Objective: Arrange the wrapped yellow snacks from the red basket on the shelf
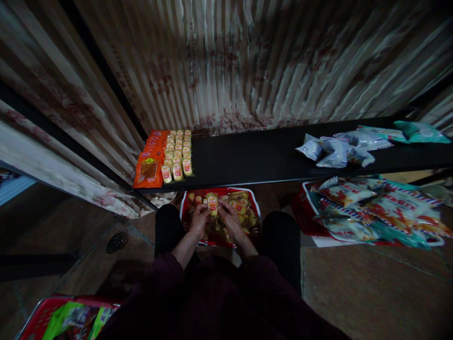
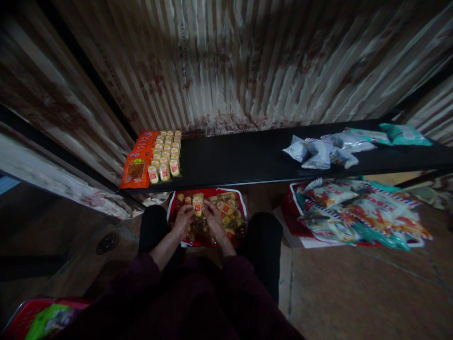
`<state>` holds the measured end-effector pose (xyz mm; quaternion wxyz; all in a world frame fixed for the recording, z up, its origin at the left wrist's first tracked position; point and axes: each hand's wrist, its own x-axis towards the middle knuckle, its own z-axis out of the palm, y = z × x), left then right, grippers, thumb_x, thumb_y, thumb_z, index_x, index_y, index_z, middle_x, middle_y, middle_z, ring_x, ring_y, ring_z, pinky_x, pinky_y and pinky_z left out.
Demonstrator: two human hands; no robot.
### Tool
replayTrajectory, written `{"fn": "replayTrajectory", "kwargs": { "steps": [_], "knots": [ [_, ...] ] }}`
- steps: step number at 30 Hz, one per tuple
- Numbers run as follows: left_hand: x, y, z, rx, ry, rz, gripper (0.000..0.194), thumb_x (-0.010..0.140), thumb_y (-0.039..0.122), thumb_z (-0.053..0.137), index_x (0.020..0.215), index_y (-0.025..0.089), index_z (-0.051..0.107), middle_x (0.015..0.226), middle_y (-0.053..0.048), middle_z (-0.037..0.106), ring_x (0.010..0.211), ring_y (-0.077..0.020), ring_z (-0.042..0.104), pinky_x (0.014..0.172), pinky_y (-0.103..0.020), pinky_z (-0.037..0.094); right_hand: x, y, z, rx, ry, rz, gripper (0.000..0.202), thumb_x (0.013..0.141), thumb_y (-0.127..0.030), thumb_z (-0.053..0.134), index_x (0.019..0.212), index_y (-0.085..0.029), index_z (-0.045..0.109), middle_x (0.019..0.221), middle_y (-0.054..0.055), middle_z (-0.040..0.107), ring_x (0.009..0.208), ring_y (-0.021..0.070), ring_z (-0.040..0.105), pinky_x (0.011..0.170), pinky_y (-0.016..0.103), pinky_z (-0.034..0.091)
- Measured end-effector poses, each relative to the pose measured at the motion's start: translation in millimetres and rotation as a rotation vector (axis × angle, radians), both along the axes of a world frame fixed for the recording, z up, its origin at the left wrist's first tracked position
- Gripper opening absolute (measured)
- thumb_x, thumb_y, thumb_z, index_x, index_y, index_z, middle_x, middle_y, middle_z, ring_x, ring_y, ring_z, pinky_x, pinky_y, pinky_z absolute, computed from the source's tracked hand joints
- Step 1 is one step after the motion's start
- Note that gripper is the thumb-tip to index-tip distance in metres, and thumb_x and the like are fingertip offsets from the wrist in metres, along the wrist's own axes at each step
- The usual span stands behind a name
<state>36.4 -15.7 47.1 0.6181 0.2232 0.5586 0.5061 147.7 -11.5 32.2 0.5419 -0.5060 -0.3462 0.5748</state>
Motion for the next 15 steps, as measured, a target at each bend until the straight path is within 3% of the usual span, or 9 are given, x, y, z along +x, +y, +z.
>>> {"fn": "replayTrajectory", "kwargs": {
  "steps": [9,15],
  "knots": [
    [2,0,2.7,0.031,-0.027,0.033,0.030,0.061,0.027,0.070,0.082,0.020,0.051,0.091,-0.004,0.061,0.074,-0.0127,0.057,0.060,-0.023,0.046,-3,0,11.1,0.027,0.022,-0.023,0.047,0.065,-0.043,0.068,0.108,-0.022,0.063,0.099,0.006,0.069,0.087,0.0196,0.065,0.084,0.036,0.050],
    [5,1,6.1,0.038,0.026,0.035,0.027,0.062,0.030,0.070,0.081,0.021,0.052,0.091,-0.003,0.061,0.077,-0.0128,0.057,0.061,-0.022,0.044,-3,2,9.4,0.055,-0.073,-0.034,0.042,0.069,-0.038,0.065,0.108,-0.022,0.063,0.103,0.006,0.069,0.090,0.0204,0.064,0.085,0.036,0.050]
  ]
}}
